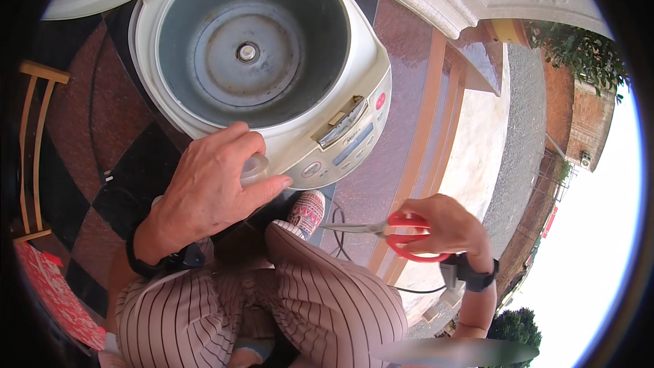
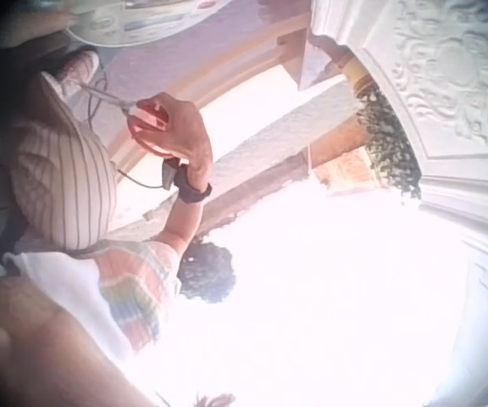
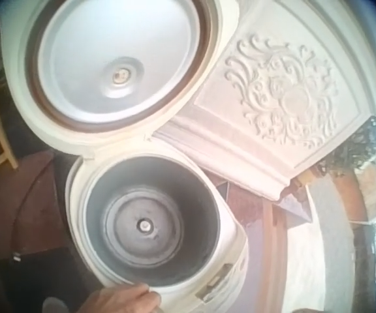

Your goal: Applying clear adhesive tape to the exterior and interior components of a rice cooker using scissors.

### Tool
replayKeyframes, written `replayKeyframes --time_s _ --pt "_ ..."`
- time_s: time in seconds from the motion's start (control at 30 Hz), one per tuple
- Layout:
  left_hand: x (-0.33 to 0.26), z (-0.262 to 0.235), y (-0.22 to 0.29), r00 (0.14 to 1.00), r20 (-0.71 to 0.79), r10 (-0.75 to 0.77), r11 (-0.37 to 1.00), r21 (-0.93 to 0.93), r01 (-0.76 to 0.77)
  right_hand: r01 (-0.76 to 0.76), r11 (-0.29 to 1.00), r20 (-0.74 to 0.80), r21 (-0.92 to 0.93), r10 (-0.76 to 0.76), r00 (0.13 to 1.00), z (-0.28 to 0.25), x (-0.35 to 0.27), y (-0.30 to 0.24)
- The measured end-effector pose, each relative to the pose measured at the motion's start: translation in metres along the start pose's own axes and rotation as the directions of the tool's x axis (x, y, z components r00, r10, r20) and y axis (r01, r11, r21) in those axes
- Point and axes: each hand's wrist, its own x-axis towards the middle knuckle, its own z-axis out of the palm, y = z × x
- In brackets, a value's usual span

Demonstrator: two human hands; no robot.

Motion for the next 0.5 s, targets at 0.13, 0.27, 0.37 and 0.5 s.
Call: replayKeyframes --time_s 0.13,0.27,0.37,0.5 --pt "0.0 0.0 0.0 1.0 -0.011 0.007 1.0 -0.014 -0.007 0.081 0.967 -0.305 0.242 -0.004 0.952 -0.055 -0.041 -0.018" --pt "-0.002 0.001 -0.003 0.999 -0.032 0.001 1.0 -0.017 -0.001 0.214 0.969 -0.426 -0.124 -0.247 0.87 -0.09 -0.004 -0.053" --pt "-0.003 0.004 -0.001 0.998 -0.065 0.015 1.0 -0.024 -0.016 0.086 0.919 -0.23 -0.385 -0.186 0.955 -0.117 0.025 -0.065" --pt "-0.002 0.0 0.003 1.0 -0.019 -0.001 1.0 0.023 0.001 0.145 0.887 -0.082 -0.438 -0.199 0.977 -0.146 0.056 -0.08"
